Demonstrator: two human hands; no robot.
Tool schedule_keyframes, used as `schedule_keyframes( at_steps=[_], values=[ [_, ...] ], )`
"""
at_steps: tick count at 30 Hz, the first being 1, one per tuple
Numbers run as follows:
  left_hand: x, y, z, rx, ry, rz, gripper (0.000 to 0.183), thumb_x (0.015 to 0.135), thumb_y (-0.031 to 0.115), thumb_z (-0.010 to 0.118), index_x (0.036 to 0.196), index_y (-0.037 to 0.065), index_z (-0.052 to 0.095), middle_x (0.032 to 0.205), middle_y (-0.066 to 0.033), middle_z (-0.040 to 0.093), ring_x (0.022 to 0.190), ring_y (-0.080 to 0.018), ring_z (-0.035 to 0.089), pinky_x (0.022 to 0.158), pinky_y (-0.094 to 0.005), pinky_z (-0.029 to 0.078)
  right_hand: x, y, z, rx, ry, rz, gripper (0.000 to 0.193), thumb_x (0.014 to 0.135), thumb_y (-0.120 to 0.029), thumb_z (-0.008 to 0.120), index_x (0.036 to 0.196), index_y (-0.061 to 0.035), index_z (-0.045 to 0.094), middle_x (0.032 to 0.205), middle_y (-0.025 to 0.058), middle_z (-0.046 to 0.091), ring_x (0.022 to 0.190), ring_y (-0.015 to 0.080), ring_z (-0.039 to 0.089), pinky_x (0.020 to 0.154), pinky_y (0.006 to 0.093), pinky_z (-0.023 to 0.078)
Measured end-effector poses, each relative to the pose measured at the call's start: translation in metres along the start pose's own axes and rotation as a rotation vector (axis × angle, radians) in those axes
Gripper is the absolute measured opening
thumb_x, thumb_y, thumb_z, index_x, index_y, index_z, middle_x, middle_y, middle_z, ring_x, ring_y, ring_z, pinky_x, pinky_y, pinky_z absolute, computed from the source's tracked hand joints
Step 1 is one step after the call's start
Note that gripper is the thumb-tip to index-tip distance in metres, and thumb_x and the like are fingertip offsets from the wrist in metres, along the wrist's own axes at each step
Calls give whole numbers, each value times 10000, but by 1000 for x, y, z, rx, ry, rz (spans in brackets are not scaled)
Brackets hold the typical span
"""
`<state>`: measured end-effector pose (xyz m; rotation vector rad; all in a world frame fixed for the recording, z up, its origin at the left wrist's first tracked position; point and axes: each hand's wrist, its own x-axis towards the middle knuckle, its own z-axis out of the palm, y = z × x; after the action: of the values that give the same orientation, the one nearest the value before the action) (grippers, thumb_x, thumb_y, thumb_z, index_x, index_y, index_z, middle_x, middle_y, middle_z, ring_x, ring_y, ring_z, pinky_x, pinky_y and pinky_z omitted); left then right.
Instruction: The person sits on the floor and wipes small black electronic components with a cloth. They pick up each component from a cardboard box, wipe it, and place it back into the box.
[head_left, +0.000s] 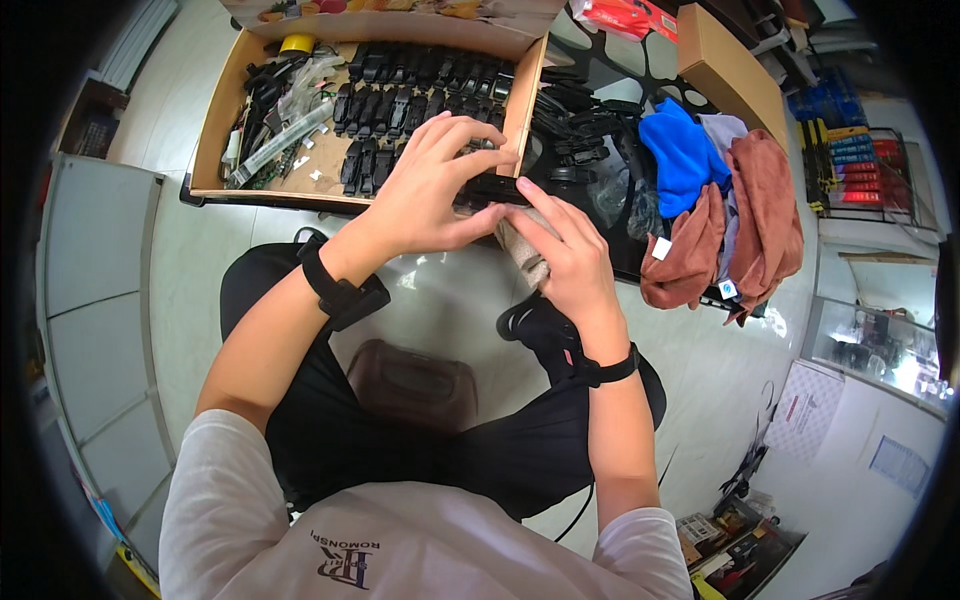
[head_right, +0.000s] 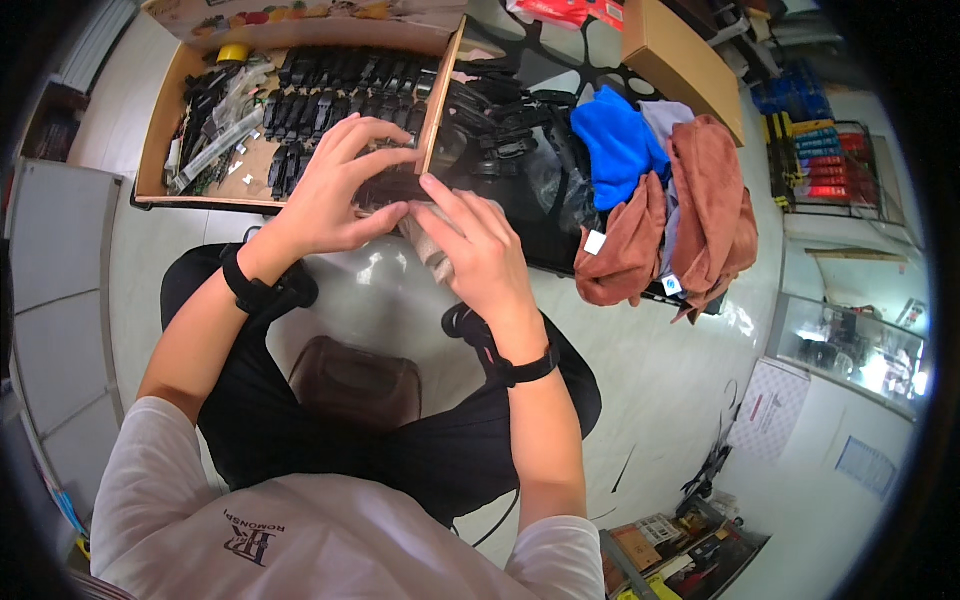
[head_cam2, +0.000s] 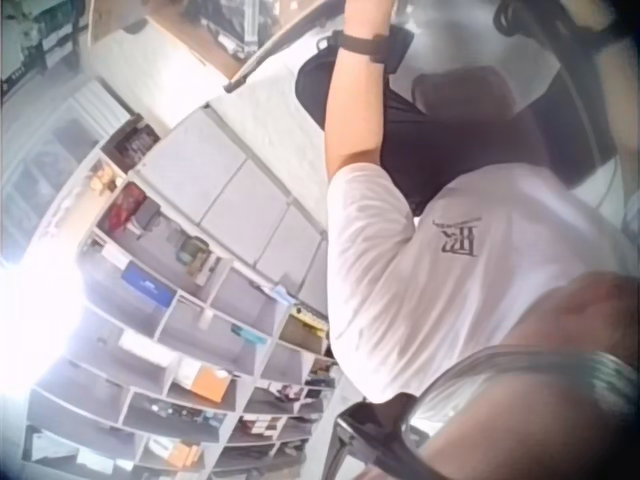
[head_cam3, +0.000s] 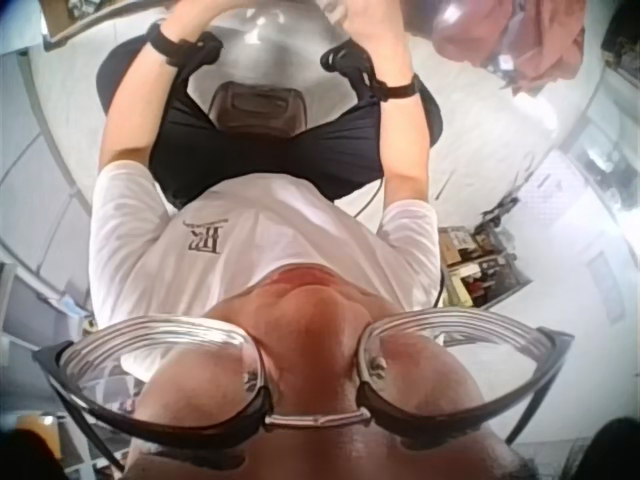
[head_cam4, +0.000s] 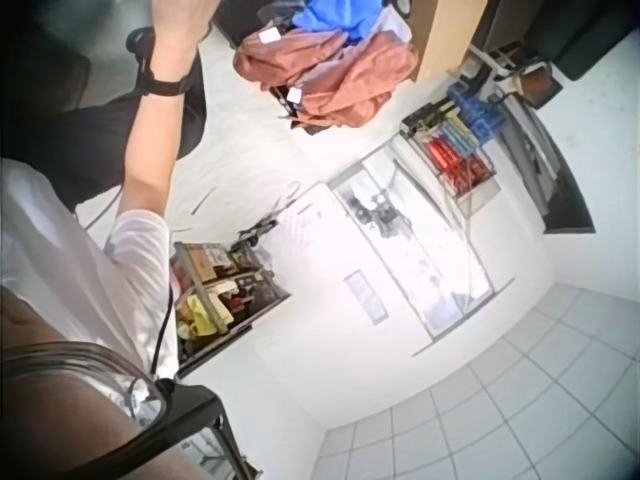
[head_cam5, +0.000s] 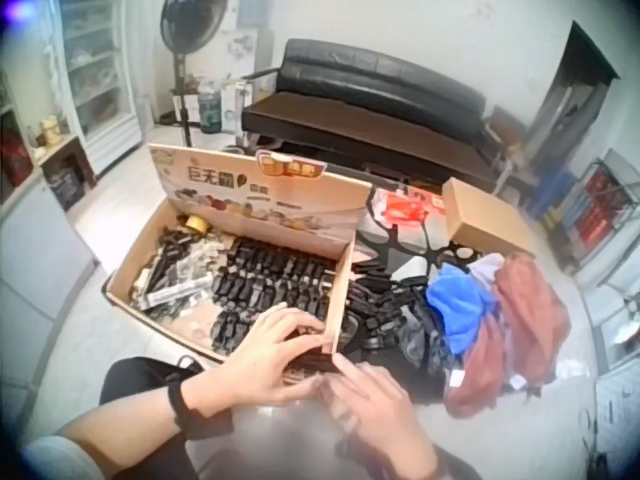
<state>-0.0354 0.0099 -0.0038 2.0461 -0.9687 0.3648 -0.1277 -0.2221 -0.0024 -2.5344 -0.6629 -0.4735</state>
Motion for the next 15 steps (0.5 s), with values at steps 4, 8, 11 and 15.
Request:
schedule_keyframes(
  at_steps=[4,8,11,15],
  values=[
    [-1,-12,0,36,-105,-4,309,789,231,940,1057,104,854,1292,-50,713,1308,-325,619,1215,-511,434,-1,5,-2,45,-7,1,481,792,54,742,1239,-107,819,1509,70,717,1232,348,723,1058,450,596],
    [-3,-14,4,79,-30,12,279,749,229,955,989,124,858,1236,7,736,1308,-271,636,1249,-536,409,1,13,-12,32,187,33,472,823,23,815,1287,-66,803,1423,162,753,1266,379,732,1101,464,590],
    [-2,-12,7,132,-29,102,333,734,279,973,1002,141,830,1245,28,706,1320,-243,611,1292,-530,377,13,3,-19,-72,396,52,477,846,18,820,1319,-40,792,1410,197,751,1300,391,726,1144,485,576],
    [-7,-7,14,185,-32,81,284,736,139,893,1009,140,819,1278,23,706,1353,-246,609,1302,-541,364,23,-24,-5,-42,86,-177,431,840,-39,728,1255,-103,829,1417,93,749,1344,402,682,1199,547,528]
  ],
)
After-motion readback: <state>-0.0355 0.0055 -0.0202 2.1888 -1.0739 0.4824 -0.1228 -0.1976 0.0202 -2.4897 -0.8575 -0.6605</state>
